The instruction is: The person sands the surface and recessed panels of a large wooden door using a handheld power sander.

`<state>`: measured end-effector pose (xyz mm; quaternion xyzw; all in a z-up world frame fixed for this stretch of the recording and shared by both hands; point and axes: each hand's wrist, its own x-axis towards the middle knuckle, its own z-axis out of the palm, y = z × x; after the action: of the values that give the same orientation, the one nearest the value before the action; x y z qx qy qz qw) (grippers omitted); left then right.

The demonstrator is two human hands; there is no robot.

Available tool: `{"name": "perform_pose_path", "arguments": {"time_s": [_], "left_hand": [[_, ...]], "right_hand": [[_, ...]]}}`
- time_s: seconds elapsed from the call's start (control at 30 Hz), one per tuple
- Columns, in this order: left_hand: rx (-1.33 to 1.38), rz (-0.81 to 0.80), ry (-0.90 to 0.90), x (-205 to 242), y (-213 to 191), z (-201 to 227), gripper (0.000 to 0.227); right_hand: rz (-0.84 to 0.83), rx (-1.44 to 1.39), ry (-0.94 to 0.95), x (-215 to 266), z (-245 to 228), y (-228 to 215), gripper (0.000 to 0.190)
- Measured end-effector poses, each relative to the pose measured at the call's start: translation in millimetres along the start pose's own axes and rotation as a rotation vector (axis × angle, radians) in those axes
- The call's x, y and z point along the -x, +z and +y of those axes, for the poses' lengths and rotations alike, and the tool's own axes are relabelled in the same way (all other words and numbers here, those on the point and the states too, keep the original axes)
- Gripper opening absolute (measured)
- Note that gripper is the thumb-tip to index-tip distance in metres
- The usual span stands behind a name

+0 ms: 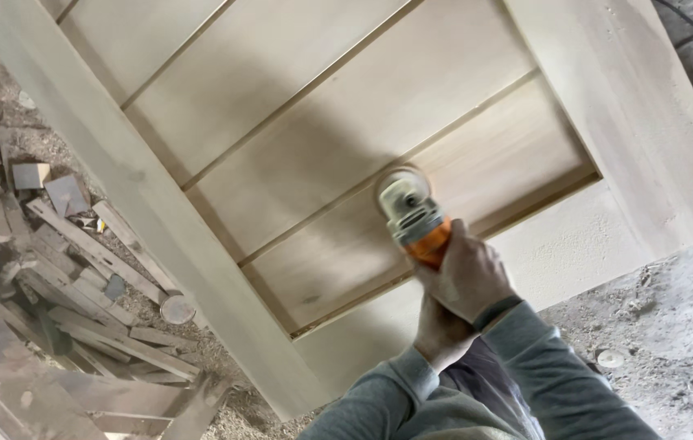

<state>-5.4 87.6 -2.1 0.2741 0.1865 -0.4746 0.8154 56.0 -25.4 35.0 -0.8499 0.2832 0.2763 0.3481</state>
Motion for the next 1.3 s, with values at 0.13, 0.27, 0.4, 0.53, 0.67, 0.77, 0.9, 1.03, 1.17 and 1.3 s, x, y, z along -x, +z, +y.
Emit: {"name": "perform_pose_path", "arguments": {"time_s": [0.13, 0.27, 0.4, 0.53, 0.67, 0.77, 0.9, 1.03, 1.17, 1.3], "left_hand": [[-0.169, 0.124, 0.245, 19, -21, -10, 0.072], [-0.138, 0.171, 0.309, 14, -32, -19, 0.065], [-0.034, 0.067, 0.235, -12, -9, -30, 0.057], [-0.510, 0.031, 0.201, -43, 45, -34, 0.052], [-1.032, -0.093, 0.304, -75, 73, -26, 0.068], [-1.155, -0.112, 0.169, -89, 81, -17, 0.103], [-1.179, -0.133, 0.113, -97, 92, 1, 0.115], [-1.102, -0.155, -0.026, -114, 99, 19, 0.118], [-1.251, -0.193, -0.008, -126, 93, 26, 0.119], [-1.104, -0.119, 0.031, -107, 78, 28, 0.117]], "right_hand": [[-0.174, 0.073, -0.160, 2, -36, 10, 0.069], [-0.238, 0.211, -0.269, -4, -53, 9, 0.070], [-0.209, 0.173, -0.144, -17, -28, -6, 0.069], [-0.050, 0.036, -0.006, -19, 17, -44, 0.067], [0.092, -0.061, 0.137, -27, 57, -78, 0.069], [0.239, -0.076, 0.156, -26, 76, -87, 0.072], [0.386, -0.130, 0.141, -25, 85, -91, 0.075], [0.391, -0.149, 0.162, -38, 84, -98, 0.074], [0.410, -0.143, 0.074, -49, 76, -98, 0.073], [0.344, -0.147, 0.037, -50, 66, -85, 0.072]]}}
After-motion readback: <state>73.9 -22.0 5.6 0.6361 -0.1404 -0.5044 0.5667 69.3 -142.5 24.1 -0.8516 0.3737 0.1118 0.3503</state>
